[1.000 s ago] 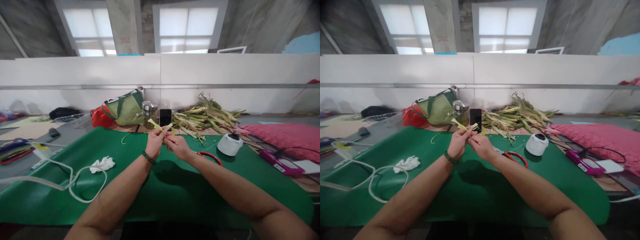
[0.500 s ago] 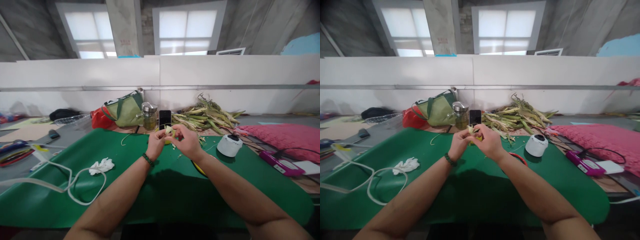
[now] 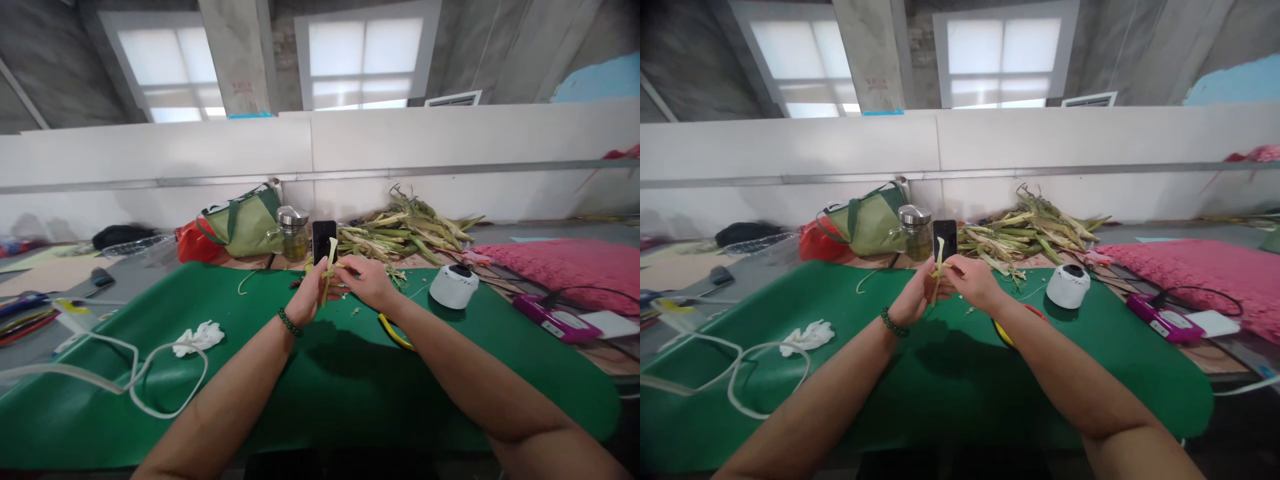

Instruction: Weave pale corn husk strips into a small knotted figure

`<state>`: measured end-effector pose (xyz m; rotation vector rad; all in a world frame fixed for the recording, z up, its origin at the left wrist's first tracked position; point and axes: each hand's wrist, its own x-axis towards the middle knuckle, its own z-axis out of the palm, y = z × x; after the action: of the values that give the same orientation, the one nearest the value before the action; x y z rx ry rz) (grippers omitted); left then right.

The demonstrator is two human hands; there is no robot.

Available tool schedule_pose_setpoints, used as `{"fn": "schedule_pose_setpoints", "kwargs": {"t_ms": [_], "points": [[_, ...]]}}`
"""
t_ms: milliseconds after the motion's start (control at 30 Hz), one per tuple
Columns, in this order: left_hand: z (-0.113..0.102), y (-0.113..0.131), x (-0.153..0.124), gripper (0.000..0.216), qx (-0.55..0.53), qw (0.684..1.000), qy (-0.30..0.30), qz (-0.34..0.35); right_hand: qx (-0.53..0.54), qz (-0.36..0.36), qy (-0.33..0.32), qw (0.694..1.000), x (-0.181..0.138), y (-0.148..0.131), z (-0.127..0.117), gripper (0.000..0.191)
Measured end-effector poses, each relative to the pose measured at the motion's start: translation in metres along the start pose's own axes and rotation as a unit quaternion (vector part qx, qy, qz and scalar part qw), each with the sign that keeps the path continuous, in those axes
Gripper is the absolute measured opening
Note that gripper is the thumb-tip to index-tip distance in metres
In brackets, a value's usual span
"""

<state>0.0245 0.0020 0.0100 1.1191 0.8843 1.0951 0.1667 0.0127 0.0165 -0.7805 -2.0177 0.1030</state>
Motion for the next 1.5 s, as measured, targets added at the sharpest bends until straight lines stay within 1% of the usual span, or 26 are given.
{"fn": "schedule_pose_setpoints", "kwargs": {"t_ms": [33, 100, 167, 200, 300, 333, 400, 433, 500, 600, 700, 767, 867, 1100, 1200, 1267, 1333, 1367, 1400, 1433, 1500], "points": [[-0.002, 0.002, 0.0, 0.05, 0.025, 0.999, 0.004, -0.021, -0.005, -0.017, -0.018, 1.0, 0.0, 0.001, 0.0, 0.019], [-0.007, 0.005, -0.001, 0.046, 0.068, 0.997, 0.019, -0.041, -0.014, -0.057, -0.051, 0.997, 0.0, 0.002, 0.0, 0.02], [-0.012, 0.007, -0.001, 0.039, 0.089, 0.995, 0.028, -0.045, -0.02, -0.08, -0.066, 0.994, 0.0, 0.003, -0.001, 0.02], [-0.014, 0.008, -0.001, 0.037, 0.094, 0.994, 0.032, -0.042, -0.021, -0.079, -0.066, 0.994, 0.001, 0.004, -0.003, 0.019], [-0.017, 0.009, -0.002, 0.04, 0.102, 0.994, 0.025, -0.002, -0.014, -0.029, -0.052, 0.998, 0.002, 0.006, -0.008, 0.016], [-0.017, 0.009, -0.003, 0.043, 0.112, 0.994, 0.013, 0.018, -0.007, -0.01, -0.048, 0.999, 0.003, 0.006, -0.011, 0.016], [-0.017, 0.01, -0.005, 0.048, 0.153, 0.987, -0.029, 0.051, 0.015, 0.018, -0.049, 0.999, 0.004, 0.006, -0.015, 0.017], [-0.017, 0.011, -0.006, 0.048, 0.176, 0.981, -0.049, 0.063, 0.031, 0.029, -0.056, 0.998, 0.005, 0.006, -0.016, 0.018], [-0.017, 0.013, -0.009, 0.046, 0.202, 0.974, -0.069, 0.079, 0.074, 0.052, -0.088, 0.992, 0.006, 0.007, -0.019, 0.021], [-0.017, 0.015, -0.01, 0.041, 0.189, 0.977, -0.069, 0.073, 0.153, 0.094, -0.133, 0.975, 0.007, 0.01, -0.022, 0.026], [-0.018, 0.017, -0.01, 0.034, 0.164, 0.984, -0.061, 0.041, 0.202, 0.136, -0.133, 0.961, 0.008, 0.015, -0.023, 0.028], [-0.02, 0.017, -0.01, 0.03, 0.153, 0.986, -0.059, 0.024, 0.215, 0.156, -0.132, 0.955, 0.009, 0.018, -0.024, 0.028], [-0.023, 0.019, -0.01, 0.024, 0.148, 0.987, -0.07, 0.011, 0.223, 0.164, -0.137, 0.951, 0.009, 0.02, -0.026, 0.026], [-0.027, 0.022, -0.011, 0.019, 0.153, 0.985, -0.081, -0.01, 0.249, 0.188, -0.145, 0.939, 0.01, 0.025, -0.027, 0.026], [-0.027, 0.02, -0.009, 0.019, 0.13, 0.989, -0.066, -0.018, 0.257, 0.211, -0.134, 0.933, 0.01, 0.028, -0.025, 0.03], [-0.026, 0.018, -0.007, 0.018, 0.098, 0.994, -0.038, -0.019, 0.281, 0.266, -0.135, 0.912, 0.01, 0.029, -0.021, 0.037], [-0.025, 0.016, -0.006, 0.018, 0.07, 0.997, -0.01, -0.015, 0.307, 0.323, -0.18, 0.877, 0.009, 0.027, -0.015, 0.048], [-0.024, 0.016, -0.005, 0.019, 0.063, 0.998, -0.002, -0.013, 0.312, 0.333, -0.214, 0.864, 0.008, 0.024, -0.012, 0.051], [-0.024, 0.016, -0.005, 0.021, 0.062, 0.998, 0.003, -0.011, 0.308, 0.323, -0.238, 0.862, 0.007, 0.022, -0.009, 0.051], [-0.023, 0.015, -0.005, 0.024, 0.067, 0.998, 0.004, -0.009, 0.299, 0.299, -0.248, 0.872, 0.007, 0.019, -0.007, 0.047], [-0.022, 0.015, -0.005, 0.03, 0.082, 0.997, 0.0, -0.008, 0.276, 0.253, -0.227, 0.899, 0.006, 0.014, -0.003, 0.04]]}}
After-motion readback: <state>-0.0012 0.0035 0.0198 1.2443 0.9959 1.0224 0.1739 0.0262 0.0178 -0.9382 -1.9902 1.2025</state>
